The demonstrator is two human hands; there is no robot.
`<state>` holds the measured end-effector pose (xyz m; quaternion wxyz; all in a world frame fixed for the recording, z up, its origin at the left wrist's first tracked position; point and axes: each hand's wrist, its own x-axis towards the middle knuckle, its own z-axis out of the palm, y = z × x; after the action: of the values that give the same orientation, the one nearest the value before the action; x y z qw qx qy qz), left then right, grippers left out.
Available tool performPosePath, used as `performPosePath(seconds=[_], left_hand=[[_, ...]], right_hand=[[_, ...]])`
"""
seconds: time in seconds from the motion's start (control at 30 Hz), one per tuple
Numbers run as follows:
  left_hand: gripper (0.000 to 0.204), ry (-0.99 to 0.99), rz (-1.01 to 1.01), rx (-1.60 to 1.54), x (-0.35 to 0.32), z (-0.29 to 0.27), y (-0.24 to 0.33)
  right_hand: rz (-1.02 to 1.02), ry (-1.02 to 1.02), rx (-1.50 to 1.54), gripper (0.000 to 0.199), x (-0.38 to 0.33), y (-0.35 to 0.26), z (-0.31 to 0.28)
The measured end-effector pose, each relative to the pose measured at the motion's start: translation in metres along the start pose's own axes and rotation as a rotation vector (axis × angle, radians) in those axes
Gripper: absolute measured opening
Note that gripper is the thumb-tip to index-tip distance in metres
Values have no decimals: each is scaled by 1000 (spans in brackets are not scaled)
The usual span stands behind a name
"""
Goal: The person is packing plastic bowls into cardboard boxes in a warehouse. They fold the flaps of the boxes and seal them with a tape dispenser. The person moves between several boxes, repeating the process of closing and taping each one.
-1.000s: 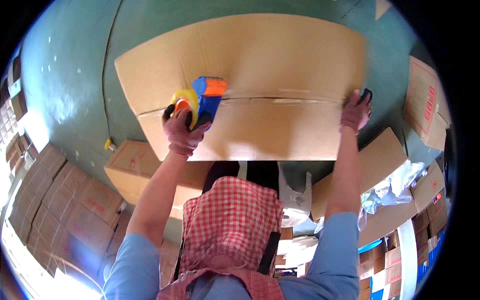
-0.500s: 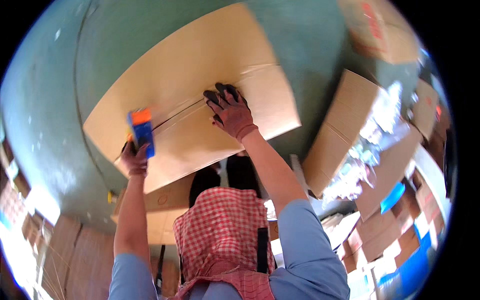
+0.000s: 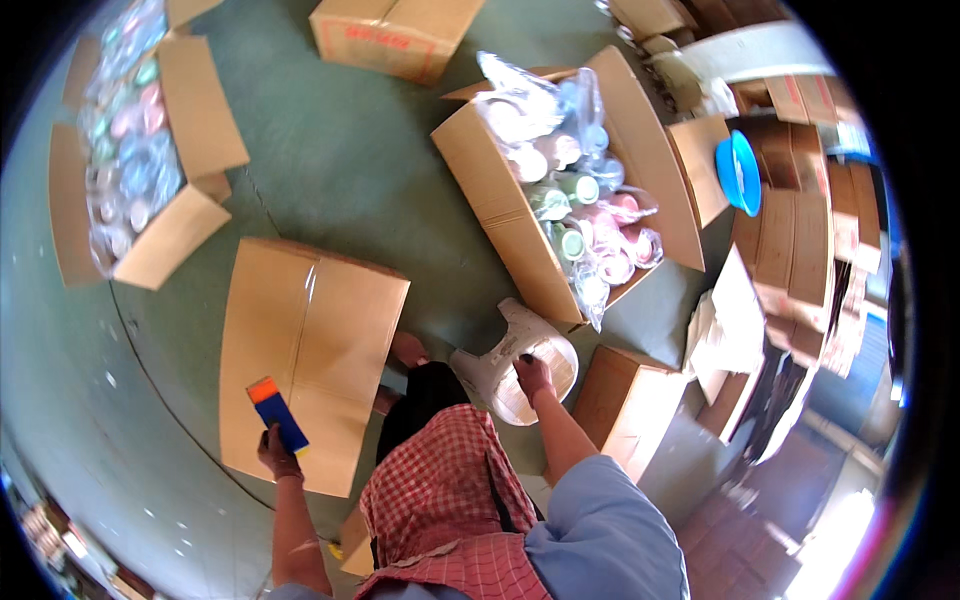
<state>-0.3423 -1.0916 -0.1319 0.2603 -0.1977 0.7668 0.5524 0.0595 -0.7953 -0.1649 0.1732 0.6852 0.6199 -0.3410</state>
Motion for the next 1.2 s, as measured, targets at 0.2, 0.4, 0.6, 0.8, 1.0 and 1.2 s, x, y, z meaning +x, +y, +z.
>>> performPosePath(seconds=[0.2,0.4,0.6,0.8,1.0,1.2], left_hand=[[12,-154,6,-46,-25,82,60],[14,-249,-22,107,-31,194,104],[13,-179,99,141,-52,295,136],[13,-252,74,226,-56,360,173],[16,-108,44,260,-19,393,197],[17,-230,284,451,106,417,195]], right_hand=[[207,-121,331,29,-48,31,8],[-27,64,566,30,47,16,-10],[138,-172,1538,26,158,-104,-148],[230,-540,1725,27,231,-173,-148],[126,-522,1949,29,267,-268,-146],[-233,-142,1824,22,383,-355,-41]])
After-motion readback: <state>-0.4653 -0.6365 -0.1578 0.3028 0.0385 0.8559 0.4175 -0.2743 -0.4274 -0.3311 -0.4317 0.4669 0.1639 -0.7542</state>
